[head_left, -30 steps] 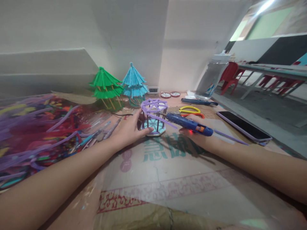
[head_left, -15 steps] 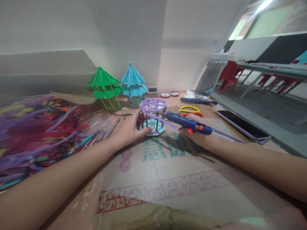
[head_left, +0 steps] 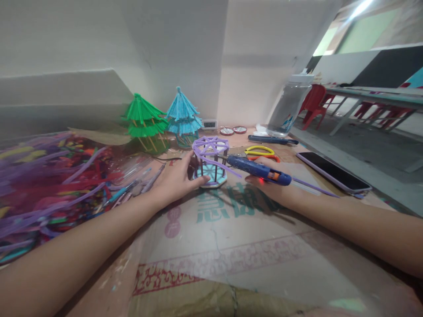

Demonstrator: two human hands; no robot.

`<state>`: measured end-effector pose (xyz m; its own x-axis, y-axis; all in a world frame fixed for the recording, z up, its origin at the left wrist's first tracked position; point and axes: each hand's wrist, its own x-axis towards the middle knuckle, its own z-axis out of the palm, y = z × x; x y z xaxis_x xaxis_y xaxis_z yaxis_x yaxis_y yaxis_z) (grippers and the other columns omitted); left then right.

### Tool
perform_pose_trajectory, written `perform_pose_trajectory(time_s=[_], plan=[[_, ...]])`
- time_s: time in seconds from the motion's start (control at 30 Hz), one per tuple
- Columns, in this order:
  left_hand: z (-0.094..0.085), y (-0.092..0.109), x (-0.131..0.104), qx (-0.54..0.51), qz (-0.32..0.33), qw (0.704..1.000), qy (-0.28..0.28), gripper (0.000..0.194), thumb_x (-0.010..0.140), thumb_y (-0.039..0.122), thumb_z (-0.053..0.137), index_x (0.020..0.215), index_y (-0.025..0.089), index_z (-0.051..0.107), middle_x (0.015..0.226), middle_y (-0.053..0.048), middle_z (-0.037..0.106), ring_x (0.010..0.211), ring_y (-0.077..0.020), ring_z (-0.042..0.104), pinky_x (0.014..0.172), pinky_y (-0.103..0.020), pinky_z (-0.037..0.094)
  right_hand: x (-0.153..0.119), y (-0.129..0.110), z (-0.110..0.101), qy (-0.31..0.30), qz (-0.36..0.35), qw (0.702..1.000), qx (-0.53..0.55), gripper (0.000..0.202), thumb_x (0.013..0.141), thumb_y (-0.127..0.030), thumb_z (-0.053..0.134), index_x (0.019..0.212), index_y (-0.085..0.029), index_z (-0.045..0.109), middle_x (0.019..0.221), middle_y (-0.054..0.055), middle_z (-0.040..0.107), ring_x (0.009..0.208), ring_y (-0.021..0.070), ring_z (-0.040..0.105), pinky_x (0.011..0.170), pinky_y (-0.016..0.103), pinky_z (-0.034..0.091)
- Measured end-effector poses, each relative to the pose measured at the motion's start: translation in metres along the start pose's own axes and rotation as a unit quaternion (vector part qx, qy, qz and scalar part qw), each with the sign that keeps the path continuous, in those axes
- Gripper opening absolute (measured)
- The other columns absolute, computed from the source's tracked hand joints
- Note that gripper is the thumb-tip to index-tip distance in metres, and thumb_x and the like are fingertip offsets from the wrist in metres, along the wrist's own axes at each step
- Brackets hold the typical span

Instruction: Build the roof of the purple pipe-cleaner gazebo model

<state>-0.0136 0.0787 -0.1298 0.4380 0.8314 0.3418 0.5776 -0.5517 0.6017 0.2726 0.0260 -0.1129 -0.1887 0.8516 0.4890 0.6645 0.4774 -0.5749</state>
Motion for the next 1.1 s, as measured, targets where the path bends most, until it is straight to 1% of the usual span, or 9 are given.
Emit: perform_pose_trajectory(time_s=[0.2,0.33,0.53,0.67,0.77,0.83,0.9,1.03,1.1], plan=[[-0.001,0.002,0.0,-0.003,-0.008,1.0,-0.006,0.073,0.085,0.057,0.066,0.142,0.016,0.046,0.117,-0.012,0.068,0.102,-0.0298,0.066,0.088,-0.043,0.052,-0.001,0.0,0.0,-0.002,0.006,1.0,-0.007,0.029,0.081,-0.05,0.067,0.076,-0.026,0.052,0.068,0.0,0.062,0.062,0.0202,0.058,0.059,0.033,0.045],[-0.001,0.003,0.0,0.001,-0.009,1.0,-0.006,0.075,0.084,0.056,0.066,0.144,0.015,0.045,0.118,-0.013,0.068,0.104,-0.0312,0.065,0.09,-0.044,0.052,0.001,0.001,0.001,0.019,-0.004,1.0,-0.022,0.031,0.083,-0.052,0.067,0.074,-0.026,0.053,0.067,0.001,0.061,0.063,0.0209,0.058,0.059,0.034,0.046],[-0.002,-0.009,0.003,-0.03,-0.013,0.999,0.001,0.07,0.089,0.058,0.065,0.143,0.018,0.047,0.122,-0.011,0.068,0.109,-0.0289,0.067,0.096,-0.042,0.052,0.002,-0.004,-0.002,0.018,-0.01,1.0,0.011,0.034,0.084,-0.057,0.068,0.076,-0.026,0.058,0.07,0.002,0.065,0.069,0.0236,0.065,0.065,0.038,0.052],[-0.001,-0.015,0.004,-0.011,0.001,1.0,0.004,0.065,0.089,0.053,0.067,0.14,0.019,0.049,0.119,-0.01,0.069,0.106,-0.0274,0.067,0.094,-0.04,0.053,0.001,-0.006,-0.007,0.023,-0.05,0.995,0.084,0.034,0.089,-0.058,0.067,0.086,-0.025,0.066,0.082,0.005,0.072,0.08,0.0243,0.07,0.074,0.04,0.057],[-0.001,-0.014,0.004,0.01,0.023,1.0,-0.002,0.065,0.087,0.047,0.07,0.141,0.019,0.048,0.116,-0.009,0.07,0.105,-0.0269,0.067,0.096,-0.041,0.052,0.007,-0.008,-0.014,0.053,-0.026,0.989,0.134,0.043,0.093,-0.068,0.057,0.096,-0.026,0.066,0.095,0.007,0.076,0.086,0.0248,0.072,0.082,0.043,0.059],[-0.002,-0.01,0.003,0.021,0.029,0.999,-0.011,0.07,0.086,0.045,0.07,0.146,0.02,0.044,0.117,-0.009,0.07,0.107,-0.0278,0.067,0.096,-0.041,0.052,0.017,-0.008,-0.019,0.083,0.003,0.986,0.144,0.049,0.093,-0.073,0.052,0.093,-0.026,0.066,0.096,0.008,0.076,0.09,0.0263,0.072,0.087,0.045,0.059],[-0.002,-0.006,0.002,0.022,0.027,0.999,-0.016,0.076,0.087,0.047,0.069,0.151,0.019,0.04,0.12,-0.011,0.07,0.108,-0.0294,0.067,0.094,-0.042,0.052,0.034,-0.005,-0.024,0.085,0.023,0.987,0.133,0.05,0.094,-0.072,0.051,0.088,-0.026,0.067,0.096,0.009,0.076,0.093,0.0273,0.073,0.091,0.044,0.059],[-0.004,-0.003,0.001,0.028,0.019,0.999,-0.014,0.079,0.086,0.049,0.068,0.152,0.018,0.039,0.127,-0.014,0.068,0.111,-0.0325,0.066,0.095,-0.044,0.052,0.082,0.009,-0.027,0.03,0.053,0.998,0.029,0.036,0.094,-0.055,0.062,0.086,-0.022,0.074,0.102,0.009,0.078,0.102,0.0276,0.07,0.091,0.039,0.055],[-0.003,-0.004,0.001,0.022,0.023,0.999,-0.015,0.075,0.085,0.049,0.068,0.149,0.017,0.042,0.128,-0.015,0.068,0.113,-0.0331,0.066,0.097,-0.045,0.052,0.109,0.02,-0.023,-0.01,0.094,0.995,0.02,0.028,0.091,-0.045,0.068,0.093,-0.018,0.075,0.098,0.009,0.077,0.086,0.0229,0.068,0.077,0.034,0.055]])
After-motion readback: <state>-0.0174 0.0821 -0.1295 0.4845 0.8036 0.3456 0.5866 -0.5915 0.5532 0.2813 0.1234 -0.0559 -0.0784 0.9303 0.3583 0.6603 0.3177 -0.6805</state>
